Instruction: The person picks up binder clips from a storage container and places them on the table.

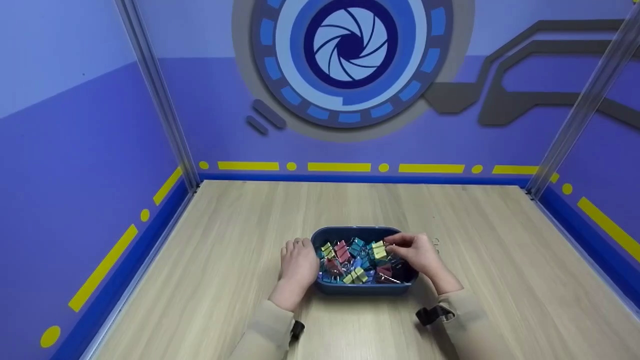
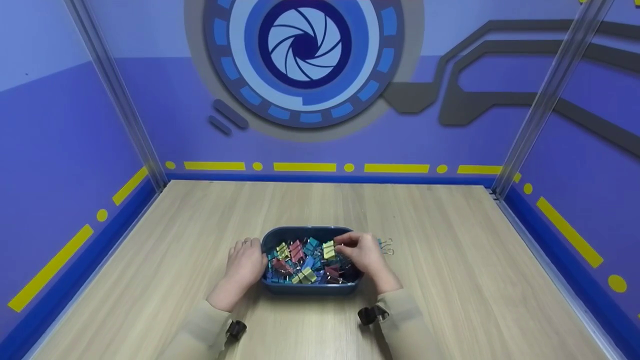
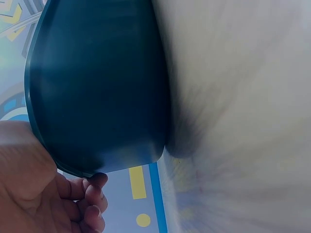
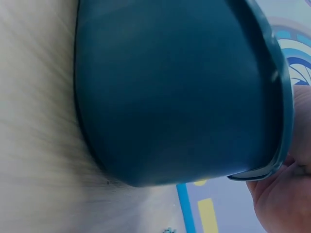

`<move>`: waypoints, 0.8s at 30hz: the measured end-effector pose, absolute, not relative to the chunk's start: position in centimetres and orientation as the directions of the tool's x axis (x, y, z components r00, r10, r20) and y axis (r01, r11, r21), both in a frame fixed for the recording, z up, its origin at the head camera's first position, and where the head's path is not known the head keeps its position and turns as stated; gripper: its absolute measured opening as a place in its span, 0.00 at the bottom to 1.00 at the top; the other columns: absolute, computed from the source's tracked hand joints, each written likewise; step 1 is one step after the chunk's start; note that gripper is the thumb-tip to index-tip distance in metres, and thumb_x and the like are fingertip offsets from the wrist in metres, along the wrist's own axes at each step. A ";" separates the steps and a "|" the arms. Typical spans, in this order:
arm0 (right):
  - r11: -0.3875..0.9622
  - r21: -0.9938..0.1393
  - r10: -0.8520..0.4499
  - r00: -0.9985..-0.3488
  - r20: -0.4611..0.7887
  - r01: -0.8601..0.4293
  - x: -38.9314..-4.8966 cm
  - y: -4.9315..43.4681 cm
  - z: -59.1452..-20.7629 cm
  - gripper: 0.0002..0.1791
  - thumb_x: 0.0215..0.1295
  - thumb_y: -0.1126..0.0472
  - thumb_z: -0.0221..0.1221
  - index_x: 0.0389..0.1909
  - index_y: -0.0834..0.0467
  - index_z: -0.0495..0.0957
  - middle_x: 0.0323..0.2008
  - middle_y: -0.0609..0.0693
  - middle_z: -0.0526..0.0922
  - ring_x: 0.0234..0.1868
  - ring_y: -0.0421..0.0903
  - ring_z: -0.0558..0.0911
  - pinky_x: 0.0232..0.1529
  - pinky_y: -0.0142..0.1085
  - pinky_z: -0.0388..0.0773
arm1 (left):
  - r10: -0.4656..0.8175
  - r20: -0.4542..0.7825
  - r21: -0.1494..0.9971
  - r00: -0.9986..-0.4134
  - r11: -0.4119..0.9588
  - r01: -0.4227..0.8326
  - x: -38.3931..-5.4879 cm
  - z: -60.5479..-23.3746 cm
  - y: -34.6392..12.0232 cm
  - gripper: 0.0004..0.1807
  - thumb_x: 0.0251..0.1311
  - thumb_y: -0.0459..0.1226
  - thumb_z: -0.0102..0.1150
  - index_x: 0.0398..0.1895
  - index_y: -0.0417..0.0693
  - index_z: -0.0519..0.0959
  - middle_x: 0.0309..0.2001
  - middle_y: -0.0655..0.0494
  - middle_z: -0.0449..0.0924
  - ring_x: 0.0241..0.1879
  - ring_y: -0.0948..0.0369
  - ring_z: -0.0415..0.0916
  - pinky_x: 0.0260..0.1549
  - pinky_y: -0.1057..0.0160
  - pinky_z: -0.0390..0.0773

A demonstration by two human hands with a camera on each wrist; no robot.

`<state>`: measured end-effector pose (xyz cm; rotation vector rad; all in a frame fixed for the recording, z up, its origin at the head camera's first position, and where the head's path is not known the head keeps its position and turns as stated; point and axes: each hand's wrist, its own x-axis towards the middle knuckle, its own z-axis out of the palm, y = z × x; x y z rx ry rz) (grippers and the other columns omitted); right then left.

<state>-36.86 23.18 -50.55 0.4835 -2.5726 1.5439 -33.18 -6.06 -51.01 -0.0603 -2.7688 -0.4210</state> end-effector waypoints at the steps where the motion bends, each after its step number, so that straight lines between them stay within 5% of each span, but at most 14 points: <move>1: 0.421 -0.853 -0.207 -0.948 0.242 -0.309 -36.9 23.2 -50.5 0.12 0.62 0.67 0.68 0.44 0.68 0.87 0.44 0.64 0.89 0.36 0.31 0.84 0.40 0.25 0.80 | -0.008 0.339 0.280 -0.941 0.955 0.093 -33.2 -51.0 -6.1 0.11 0.62 0.34 0.56 0.42 0.35 0.78 0.40 0.41 0.80 0.44 0.45 0.74 0.47 0.49 0.71; 11: 0.365 -0.914 -0.026 -0.983 0.180 -0.177 -37.1 23.3 -50.5 0.14 0.60 0.63 0.71 0.46 0.64 0.88 0.44 0.56 0.91 0.39 0.29 0.84 0.43 0.23 0.78 | 0.000 0.345 0.282 -0.939 0.954 0.104 -33.2 -51.0 -6.2 0.10 0.62 0.34 0.57 0.41 0.35 0.78 0.40 0.41 0.80 0.44 0.45 0.74 0.45 0.50 0.71; 18: 0.595 -0.735 -0.088 -0.935 0.344 -0.326 -36.8 22.5 -51.0 0.05 0.59 0.67 0.71 0.36 0.59 0.90 0.36 0.55 0.91 0.33 0.36 0.85 0.36 0.26 0.79 | 0.008 0.331 0.279 -0.944 0.954 0.106 -33.1 -51.0 -6.3 0.11 0.64 0.35 0.56 0.43 0.34 0.78 0.41 0.41 0.80 0.43 0.46 0.74 0.45 0.49 0.71; 24: 0.599 -0.694 -0.069 -0.890 0.451 -0.399 -36.8 22.1 -51.7 0.04 0.53 0.68 0.74 0.30 0.58 0.89 0.31 0.53 0.91 0.30 0.33 0.83 0.34 0.26 0.79 | -0.001 0.306 0.295 -0.952 0.951 0.094 -33.2 -50.8 -6.2 0.11 0.65 0.35 0.55 0.44 0.34 0.78 0.42 0.41 0.80 0.45 0.46 0.74 0.47 0.49 0.72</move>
